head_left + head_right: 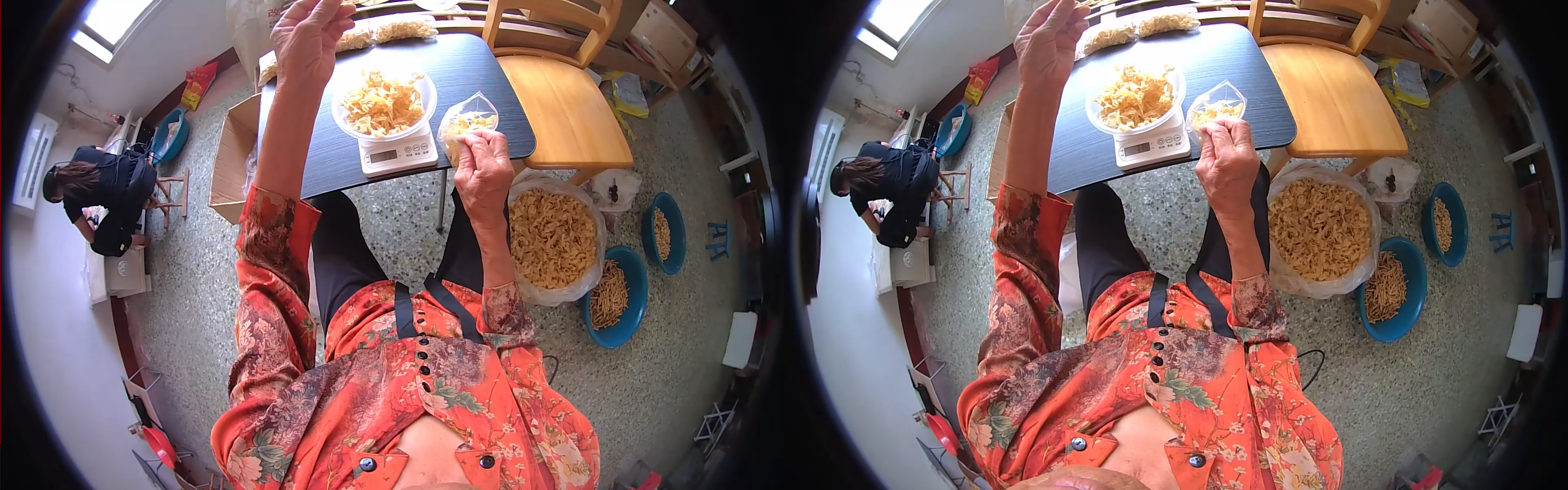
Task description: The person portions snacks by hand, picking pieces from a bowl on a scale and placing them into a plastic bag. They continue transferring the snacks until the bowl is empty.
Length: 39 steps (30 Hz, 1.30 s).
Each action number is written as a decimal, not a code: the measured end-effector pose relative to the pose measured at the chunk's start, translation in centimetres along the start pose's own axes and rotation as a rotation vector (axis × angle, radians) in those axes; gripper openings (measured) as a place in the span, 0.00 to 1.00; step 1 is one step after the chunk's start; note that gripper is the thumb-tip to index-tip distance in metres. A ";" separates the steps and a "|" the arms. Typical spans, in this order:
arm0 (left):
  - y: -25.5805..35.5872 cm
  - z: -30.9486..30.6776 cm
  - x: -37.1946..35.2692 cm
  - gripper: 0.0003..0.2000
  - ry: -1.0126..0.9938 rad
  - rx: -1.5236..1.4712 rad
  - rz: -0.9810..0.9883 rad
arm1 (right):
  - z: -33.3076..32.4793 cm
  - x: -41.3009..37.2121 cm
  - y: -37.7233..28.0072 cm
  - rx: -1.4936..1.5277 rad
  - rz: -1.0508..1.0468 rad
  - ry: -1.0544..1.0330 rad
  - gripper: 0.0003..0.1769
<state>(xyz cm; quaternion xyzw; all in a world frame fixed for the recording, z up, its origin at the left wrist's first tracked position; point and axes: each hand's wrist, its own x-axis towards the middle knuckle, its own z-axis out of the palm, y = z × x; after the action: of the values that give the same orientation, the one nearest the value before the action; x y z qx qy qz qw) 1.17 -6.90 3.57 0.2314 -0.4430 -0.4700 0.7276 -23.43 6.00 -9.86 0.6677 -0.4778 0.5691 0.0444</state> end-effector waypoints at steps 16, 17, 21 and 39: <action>-4.9 5.3 -7.8 0.12 -0.505 0.552 -0.315 | 0.0 0.2 -0.6 0.021 0.013 -0.013 0.06; -5.1 5.7 -8.2 0.12 -0.518 0.648 -0.351 | 0.0 0.2 -0.5 0.024 0.016 -0.012 0.06; -5.2 6.2 -8.6 0.10 -0.536 1.070 0.087 | -0.1 0.0 -0.1 0.025 0.016 0.000 0.06; -7.6 0.8 -3.9 0.20 -0.410 1.772 0.025 | -0.4 -0.1 0.3 0.022 0.050 0.020 0.06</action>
<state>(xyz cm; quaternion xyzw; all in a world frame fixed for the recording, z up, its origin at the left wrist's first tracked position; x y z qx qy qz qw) -3.76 -6.81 -3.42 0.6131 -0.7652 0.0184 0.1954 -23.88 6.13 -9.90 0.6505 -0.4874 0.5819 0.0277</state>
